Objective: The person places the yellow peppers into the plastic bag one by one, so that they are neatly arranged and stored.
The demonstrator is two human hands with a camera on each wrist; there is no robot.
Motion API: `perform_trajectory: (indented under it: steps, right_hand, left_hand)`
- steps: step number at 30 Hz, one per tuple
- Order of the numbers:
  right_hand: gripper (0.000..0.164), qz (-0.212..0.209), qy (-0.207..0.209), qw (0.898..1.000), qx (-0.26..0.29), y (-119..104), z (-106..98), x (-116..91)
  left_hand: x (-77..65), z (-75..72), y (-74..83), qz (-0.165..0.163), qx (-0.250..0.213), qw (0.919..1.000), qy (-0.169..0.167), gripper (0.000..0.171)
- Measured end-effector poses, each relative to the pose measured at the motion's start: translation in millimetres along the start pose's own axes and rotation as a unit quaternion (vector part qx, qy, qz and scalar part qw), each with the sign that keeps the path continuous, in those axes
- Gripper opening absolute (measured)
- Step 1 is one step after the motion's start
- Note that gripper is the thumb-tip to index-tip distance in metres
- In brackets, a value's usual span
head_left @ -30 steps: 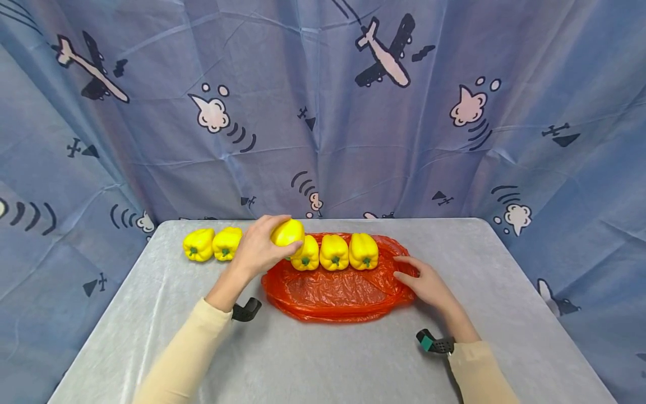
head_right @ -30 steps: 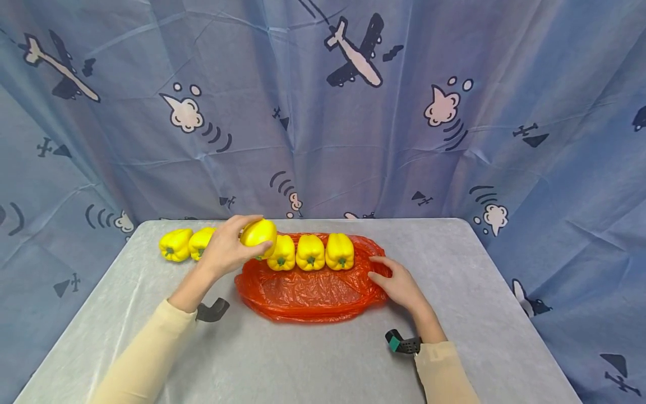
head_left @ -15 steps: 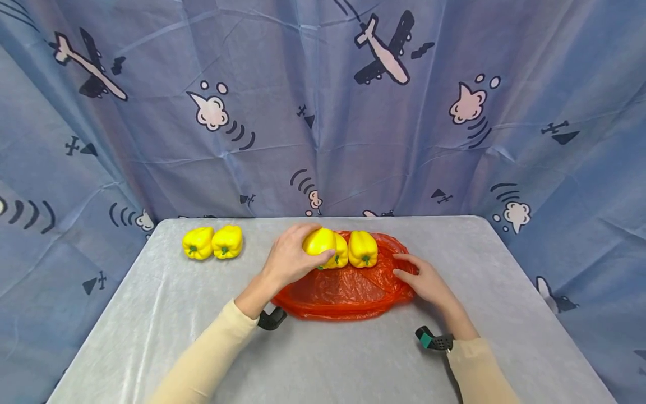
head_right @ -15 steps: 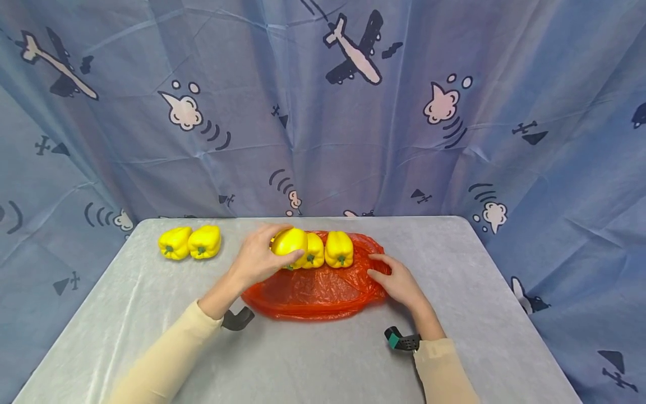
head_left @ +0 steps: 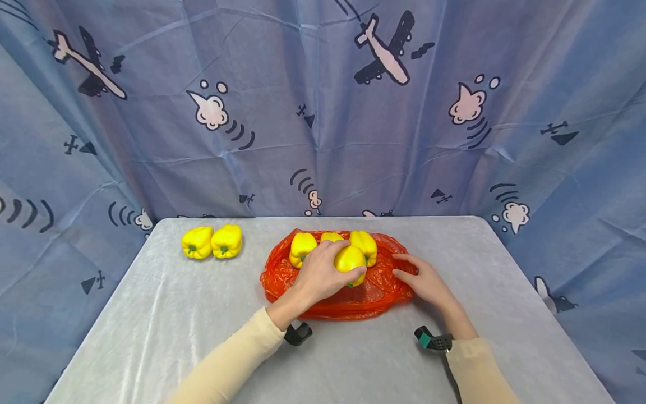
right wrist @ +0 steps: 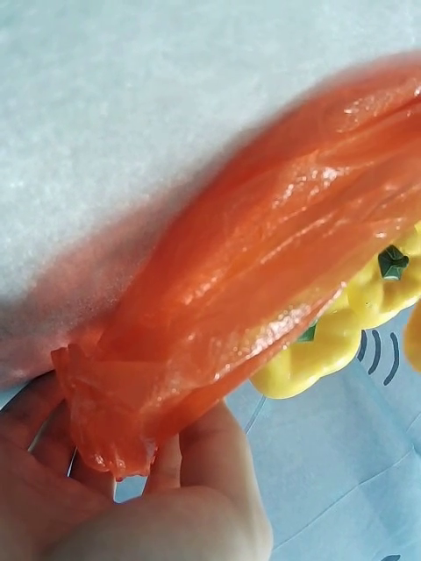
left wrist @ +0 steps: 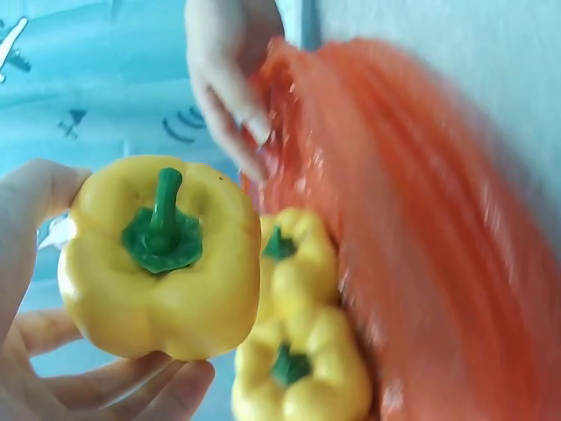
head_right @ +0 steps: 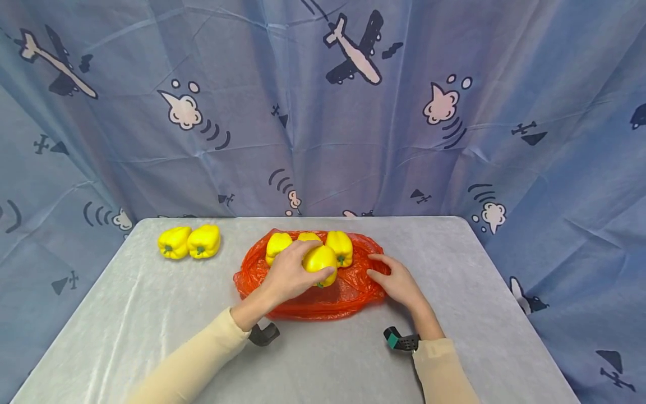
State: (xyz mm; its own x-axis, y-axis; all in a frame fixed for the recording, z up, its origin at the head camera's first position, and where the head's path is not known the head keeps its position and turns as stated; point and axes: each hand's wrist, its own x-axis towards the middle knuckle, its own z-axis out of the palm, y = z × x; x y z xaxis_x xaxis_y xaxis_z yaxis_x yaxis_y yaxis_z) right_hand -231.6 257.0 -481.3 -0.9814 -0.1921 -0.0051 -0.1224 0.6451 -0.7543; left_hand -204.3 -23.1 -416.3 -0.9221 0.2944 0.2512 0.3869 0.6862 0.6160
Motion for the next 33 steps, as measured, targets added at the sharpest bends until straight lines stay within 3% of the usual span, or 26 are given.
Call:
perform_trajectory:
  steps: [10, 19, 33]
  right_hand:
    - [0.047, -0.011, 0.008, 1.000, 0.010, 1, -2, -1]
    - [0.046, -0.010, 0.009, 1.000, 0.008, -3, -1, -4]
    - [0.047, -0.003, 0.006, 1.000, 0.012, -2, 0, -4]
  left_hand:
    - [2.4, 33.7, 12.2, -0.029, 0.002, 0.9994, -0.016, 0.067]
    - [3.3, 59.1, 12.8, -0.048, 0.006, 0.9987, -0.015, 0.066]
    - [8.9, 70.8, 11.0, -0.080, 0.021, 0.9965, -0.011, 0.074]
